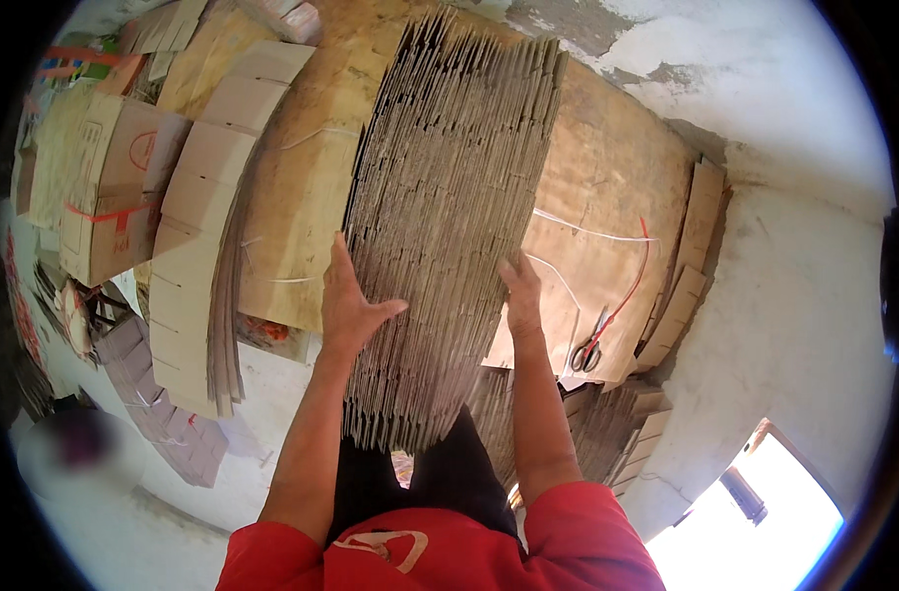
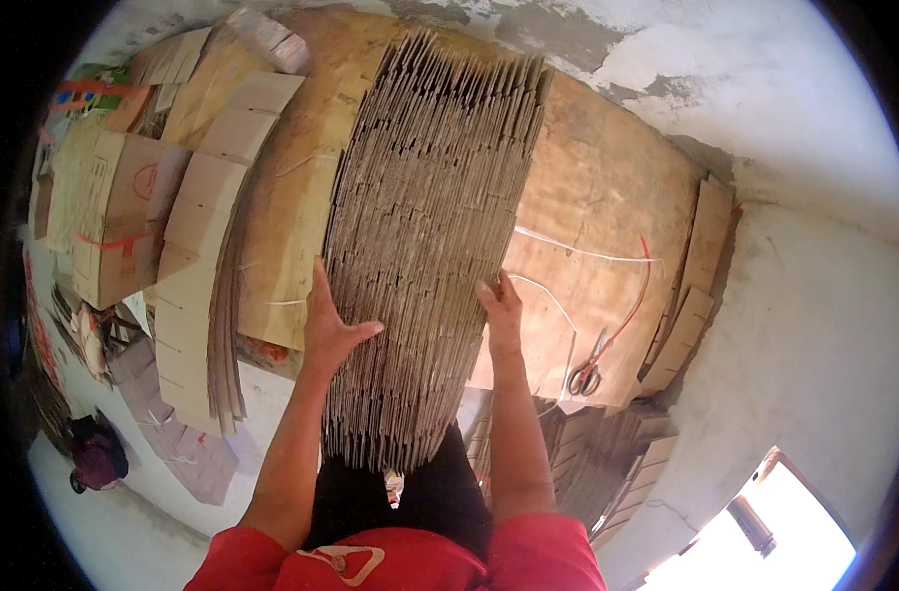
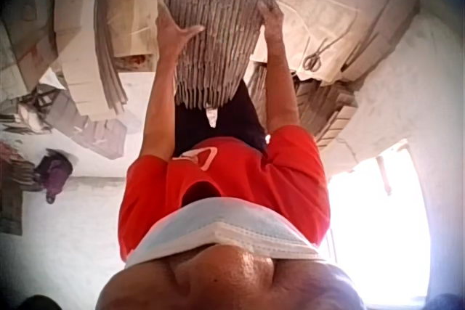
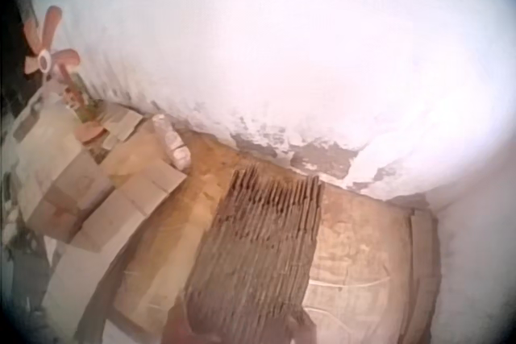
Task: The person aligns a stack of flat cardboard sheets on a wooden table, then uses white plastic ties to secure the bundle. They wrap the ties around the stack, pull them tight, and knot them to hold the sheets together.
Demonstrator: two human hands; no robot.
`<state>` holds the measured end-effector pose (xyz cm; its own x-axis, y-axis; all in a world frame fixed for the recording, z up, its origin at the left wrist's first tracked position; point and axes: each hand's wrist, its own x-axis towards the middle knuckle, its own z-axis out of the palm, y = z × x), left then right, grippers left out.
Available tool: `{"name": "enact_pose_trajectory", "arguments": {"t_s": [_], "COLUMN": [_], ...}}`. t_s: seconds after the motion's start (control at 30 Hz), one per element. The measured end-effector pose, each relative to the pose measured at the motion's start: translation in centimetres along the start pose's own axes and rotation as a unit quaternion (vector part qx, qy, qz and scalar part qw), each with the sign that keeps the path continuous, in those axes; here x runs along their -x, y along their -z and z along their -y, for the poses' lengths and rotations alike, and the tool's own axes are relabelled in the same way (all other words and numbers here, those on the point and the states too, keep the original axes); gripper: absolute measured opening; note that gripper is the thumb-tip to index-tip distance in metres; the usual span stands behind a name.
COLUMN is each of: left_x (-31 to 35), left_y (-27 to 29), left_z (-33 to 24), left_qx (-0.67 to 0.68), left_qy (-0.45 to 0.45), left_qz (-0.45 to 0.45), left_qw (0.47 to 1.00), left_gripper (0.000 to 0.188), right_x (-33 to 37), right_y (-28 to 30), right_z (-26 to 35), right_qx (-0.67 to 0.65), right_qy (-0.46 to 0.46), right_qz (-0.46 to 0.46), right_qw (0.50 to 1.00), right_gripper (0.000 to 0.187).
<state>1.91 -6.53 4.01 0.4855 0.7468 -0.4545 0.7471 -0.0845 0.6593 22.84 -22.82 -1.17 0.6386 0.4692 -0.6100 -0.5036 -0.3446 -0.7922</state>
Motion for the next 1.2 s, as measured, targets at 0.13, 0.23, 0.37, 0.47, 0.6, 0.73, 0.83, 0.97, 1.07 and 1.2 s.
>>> {"name": "enact_pose_trajectory", "arguments": {"t_s": [0.13,0.23,0.37,0.47,0.6,0.73,0.83,0.97,1.07,1.2], "left_x": [0.2,-1.1,-4.6,-5.7,-6.4,-4.9,-2.8,-2.6,-6.5,-15.2], "left_y": [-0.9,-0.1,0.7,-1.1,-4.4,-3.5,-2.0,-1.3,-0.5,1.0], "left_z": [-1.1,-0.3,9.0,10.6,10.9,8.8,7.2,8.8,2.7,-5.2], "left_qx": [-0.018,0.182,0.386,0.374,0.476,0.440,0.415,0.387,0.338,0.443], "left_qy": [-0.022,0.032,0.013,0.055,0.093,0.198,0.201,0.149,0.197,-0.069], "left_qz": [-0.012,-0.007,0.071,0.023,0.040,0.047,0.054,0.071,0.034,0.044], "left_qw": [1.000,0.983,0.920,0.926,0.874,0.875,0.886,0.907,0.920,0.893], "left_gripper": [0.123,0.113,0.078,0.059,0.057,0.065,0.069,0.074,0.078,0.090], "right_x": [-0.3,-0.1,-1.0,-2.2,-2.8,-1.8,1.7,4.1,0.8,-10.7], "right_y": [-2.7,-3.2,-2.1,-1.2,-2.5,-3.0,-2.9,-2.6,-3.0,-1.9], "right_z": [-1.7,-1.5,-2.8,-4.7,-6.9,-7.2,-6.9,-6.6,-2.9,4.6], "right_qx": [0.136,0.067,-0.248,-0.319,-0.322,-0.299,-0.303,-0.361,-0.226,-0.261], "right_qy": [0.069,0.062,-0.039,-0.114,-0.154,-0.134,-0.127,-0.149,0.022,0.020], "right_qz": [0.035,0.045,0.084,0.056,0.003,0.006,-0.016,-0.024,-0.017,0.107], "right_qw": [0.988,0.995,0.964,0.939,0.934,0.945,0.945,0.920,0.974,0.959], "right_gripper": [0.067,0.062,0.056,0.057,0.054,0.047,0.043,0.042,0.048,0.060]}}
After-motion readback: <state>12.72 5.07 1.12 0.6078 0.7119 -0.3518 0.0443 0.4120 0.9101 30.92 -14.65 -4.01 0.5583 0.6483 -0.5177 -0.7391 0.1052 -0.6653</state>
